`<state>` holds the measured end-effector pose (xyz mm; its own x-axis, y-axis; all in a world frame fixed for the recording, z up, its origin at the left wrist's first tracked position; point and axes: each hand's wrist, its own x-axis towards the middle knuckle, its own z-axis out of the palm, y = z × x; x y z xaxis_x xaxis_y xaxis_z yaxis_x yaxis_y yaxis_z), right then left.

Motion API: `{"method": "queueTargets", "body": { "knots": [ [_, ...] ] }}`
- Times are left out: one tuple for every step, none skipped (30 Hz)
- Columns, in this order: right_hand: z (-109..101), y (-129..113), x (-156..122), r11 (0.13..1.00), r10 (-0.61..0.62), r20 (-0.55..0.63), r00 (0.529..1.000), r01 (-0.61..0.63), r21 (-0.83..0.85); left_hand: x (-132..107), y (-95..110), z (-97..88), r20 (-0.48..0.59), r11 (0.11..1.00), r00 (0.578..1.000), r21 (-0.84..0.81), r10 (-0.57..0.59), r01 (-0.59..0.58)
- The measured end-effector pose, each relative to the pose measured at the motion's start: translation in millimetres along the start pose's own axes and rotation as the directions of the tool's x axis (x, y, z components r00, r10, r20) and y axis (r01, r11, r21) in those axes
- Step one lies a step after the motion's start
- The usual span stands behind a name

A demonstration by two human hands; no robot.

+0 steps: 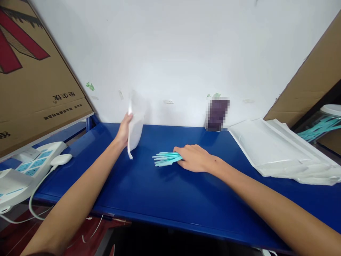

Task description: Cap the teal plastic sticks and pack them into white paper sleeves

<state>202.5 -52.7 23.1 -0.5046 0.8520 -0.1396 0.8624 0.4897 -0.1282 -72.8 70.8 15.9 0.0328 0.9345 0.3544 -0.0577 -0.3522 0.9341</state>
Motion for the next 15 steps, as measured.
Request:
{"method": "queueTargets", "body": {
  "knots": [
    [-2.3, -2.3, 3.5, 1.0, -0.014, 0.028, 0.999, 0.014, -0.005, 2.7, -0.2, -3.8, -0.047, 0.984, 0.997, -0.173, -0.062, 0.053],
    [-5.2, -3.8, 6.6, 1.0, -0.024, 0.062, 0.998, 0.025, -0.005, 4.6, -0.8, -7.5, -0.07, 0.942, 0.987, -0.316, -0.143, 0.114],
    [-8.2, -4.6, 9.3, 1.0, -0.029, 0.102, 0.994, 0.029, -0.002, 5.6, -1.6, -10.9, -0.081, 0.889, 0.971, -0.426, -0.223, 0.169],
    [-11.1, -5.1, 11.5, 1.0, -0.027, 0.147, 0.989, 0.027, -0.001, 5.9, -2.5, -13.7, -0.092, 0.836, 0.953, -0.51, -0.288, 0.203],
    [-13.6, -5.3, 13.1, 1.0, -0.02, 0.192, 0.981, 0.023, -0.011, 5.5, -3.4, -15.4, -0.102, 0.79, 0.937, -0.573, -0.335, 0.22],
    [-15.3, -5.4, 14.2, 0.999, -0.013, 0.229, 0.973, 0.021, -0.032, 4.6, -4.3, -15.9, -0.114, 0.755, 0.924, -0.617, -0.366, 0.223],
    [-16.1, -5.3, 14.7, 0.997, -0.008, 0.254, 0.967, 0.026, -0.067, 3.4, -5.2, -15.1, -0.122, 0.73, 0.913, -0.645, -0.389, 0.225],
    [-16.0, -5.2, 14.7, 0.993, -0.007, 0.259, 0.966, 0.037, -0.112, 2.0, -6.1, -13.0, -0.125, 0.714, 0.905, -0.661, -0.406, 0.229],
    [-15.2, -4.9, 14.3, 0.986, -0.015, 0.239, 0.971, 0.054, -0.158, 0.4, -7.0, -9.6, -0.125, 0.705, 0.899, -0.669, -0.419, 0.235],
    [-14.1, -4.5, 13.4, 0.979, -0.032, 0.195, 0.98, 0.071, -0.193, -1.3, -8.0, -5.1, -0.127, 0.703, 0.893, -0.668, -0.431, 0.244],
    [-12.9, -3.9, 12.2, 0.975, -0.056, 0.136, 0.989, 0.083, -0.205, -3.0, -9.2, 0.2, -0.132, 0.706, 0.888, -0.662, -0.44, 0.252],
    [-11.9, -3.3, 10.8, 0.978, -0.077, 0.073, 0.994, 0.089, -0.189, -4.8, -10.6, 5.9, -0.137, 0.712, 0.885, -0.654, -0.446, 0.257],
    [-11.3, -2.7, 9.4, 0.985, -0.09, 0.013, 0.996, 0.09, -0.144, -6.5, -12.1, 11.7, -0.142, 0.718, 0.882, -0.645, -0.449, 0.261],
    [-11.0, -2.1, 7.9, 0.993, -0.093, -0.038, 0.995, 0.09, -0.073, -8.2, -13.7, 17.4, -0.148, 0.724, 0.88, -0.637, -0.451, 0.264],
    [-10.9, -1.6, 6.8, 0.996, -0.088, -0.076, 0.993, 0.089, 0.011, -9.8, -15.4, 22.6, -0.156, 0.729, 0.878, -0.632, -0.453, 0.264]
  ]
}}
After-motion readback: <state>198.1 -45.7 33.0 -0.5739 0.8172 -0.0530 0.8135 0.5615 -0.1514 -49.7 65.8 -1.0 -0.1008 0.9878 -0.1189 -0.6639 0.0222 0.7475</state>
